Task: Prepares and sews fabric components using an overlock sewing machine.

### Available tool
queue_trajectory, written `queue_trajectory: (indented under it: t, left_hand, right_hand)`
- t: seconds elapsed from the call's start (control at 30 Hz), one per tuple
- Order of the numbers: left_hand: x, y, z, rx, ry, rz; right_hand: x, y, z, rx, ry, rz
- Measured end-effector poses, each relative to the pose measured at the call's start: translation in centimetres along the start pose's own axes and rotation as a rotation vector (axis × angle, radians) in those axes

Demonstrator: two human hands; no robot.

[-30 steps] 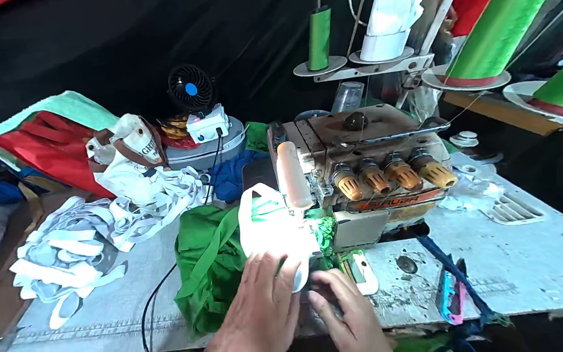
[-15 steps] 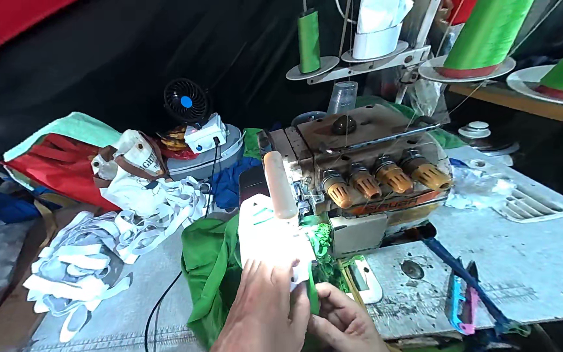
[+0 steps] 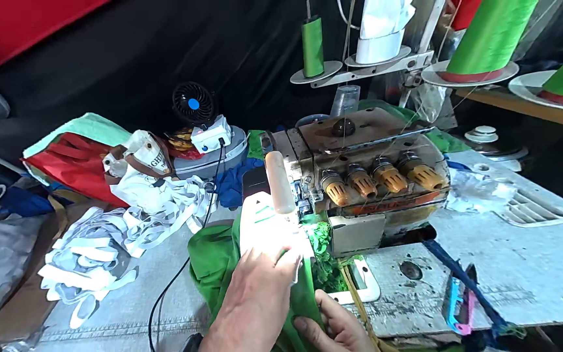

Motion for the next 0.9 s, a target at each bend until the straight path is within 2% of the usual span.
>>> queue_trajectory:
  t: [0.1,0.2,0.43,0.6,0.9]
  left_hand:
    - [1.3,0.9,0.6,-0.017,-0.127,0.104]
    - [2.7,1.7,1.6,-0.061,-0.179,0.151]
    - [3.1,1.3,3.3,-0.032,-0.128,0.126]
    - [3.4,0.7,3.3,0.0,-0.098,0.068]
    - [2.8,0.1,2.8,0.084,-0.069,-0.012]
  right_hand:
    - [0.0,0.1,0.1,-0.012,0.019,-0.078]
    - [-0.2,0.1,0.2,-0.024,0.051,-0.097]
    - [-0.1,0.3,0.5,-0.026,0.108,-0.074]
    - [0.0,0.4,0.1,-0.008,0.054,-0.038]
    - [-0.2,0.7,-0.3,0.035,0.089,-0.132]
Point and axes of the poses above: each hand's wrist, its own z-axis away from the middle knuckle, its own y-axis out of the back of the hand, x = y × z, the point moved 7 cm from there along -z, towards the middle knuckle, and after that the axes turned 6 degrees about -z, right-handed, at the moved point
